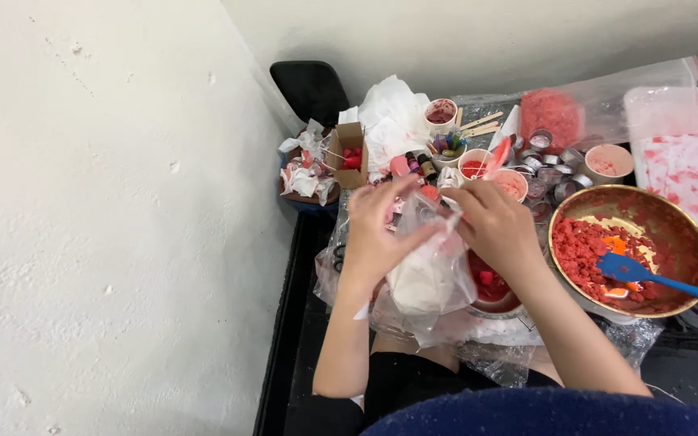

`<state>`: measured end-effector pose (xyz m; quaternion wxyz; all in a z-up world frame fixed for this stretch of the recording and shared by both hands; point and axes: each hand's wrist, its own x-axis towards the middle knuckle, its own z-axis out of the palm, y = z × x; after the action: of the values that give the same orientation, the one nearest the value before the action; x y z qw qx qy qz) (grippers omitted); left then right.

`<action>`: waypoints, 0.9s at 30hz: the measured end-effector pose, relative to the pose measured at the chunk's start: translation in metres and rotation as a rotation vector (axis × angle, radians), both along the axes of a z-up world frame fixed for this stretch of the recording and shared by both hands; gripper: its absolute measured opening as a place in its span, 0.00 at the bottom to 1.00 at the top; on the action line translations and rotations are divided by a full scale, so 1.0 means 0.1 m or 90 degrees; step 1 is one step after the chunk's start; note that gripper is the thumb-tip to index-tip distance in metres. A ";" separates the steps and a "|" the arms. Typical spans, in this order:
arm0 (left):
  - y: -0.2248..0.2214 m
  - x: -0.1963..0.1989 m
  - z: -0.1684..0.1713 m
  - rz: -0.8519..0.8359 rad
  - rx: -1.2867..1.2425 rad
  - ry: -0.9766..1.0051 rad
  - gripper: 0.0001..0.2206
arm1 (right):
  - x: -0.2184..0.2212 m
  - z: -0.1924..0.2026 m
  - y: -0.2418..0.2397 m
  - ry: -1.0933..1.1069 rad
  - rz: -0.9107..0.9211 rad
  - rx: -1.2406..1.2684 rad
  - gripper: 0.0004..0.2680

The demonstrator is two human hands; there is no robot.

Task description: Preparing red wax and mixing ingredients in a bowl for candle production.

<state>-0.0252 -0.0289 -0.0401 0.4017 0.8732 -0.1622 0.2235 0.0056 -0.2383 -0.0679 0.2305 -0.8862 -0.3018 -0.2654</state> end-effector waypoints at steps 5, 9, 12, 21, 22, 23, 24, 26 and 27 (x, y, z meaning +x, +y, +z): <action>0.11 -0.31 -0.78 -0.212 -0.174 0.030 0.74 | -0.11 -0.09 -0.17 0.013 -0.001 0.130 0.10; -0.02 -0.38 -1.19 -0.105 -0.109 0.089 0.77 | -0.27 -0.04 -0.29 0.173 0.297 0.684 0.06; -0.09 -0.27 -1.19 -0.098 -0.095 0.038 0.75 | -0.40 -0.10 -0.50 0.313 0.325 0.893 0.06; -0.06 -0.38 -1.26 -0.117 -0.156 0.064 0.70 | -0.30 0.27 -0.23 0.417 0.169 0.124 0.07; -0.05 -0.39 -1.25 -0.114 -0.157 0.064 0.70 | -0.32 0.35 -0.21 0.418 0.172 0.122 0.07; -0.03 -0.40 -1.24 -0.119 -0.166 0.074 0.70 | -0.34 0.44 -0.20 0.558 0.178 0.106 0.07; -0.02 -0.42 -1.24 -0.122 -0.174 0.085 0.71 | -0.37 0.52 -0.18 0.699 0.185 0.088 0.07; 0.02 -0.43 -1.20 -0.101 -0.136 0.079 0.71 | -0.37 0.43 -0.16 0.627 0.111 0.086 0.07; 0.04 -0.43 -1.18 -0.084 -0.097 0.071 0.71 | -0.38 0.39 -0.15 0.551 0.035 0.084 0.06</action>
<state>-0.0685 -0.0253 -0.1583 0.4889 0.8386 -0.1798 0.1594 -0.0324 -0.2535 -0.0293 0.3991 -0.8906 -0.1833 0.1182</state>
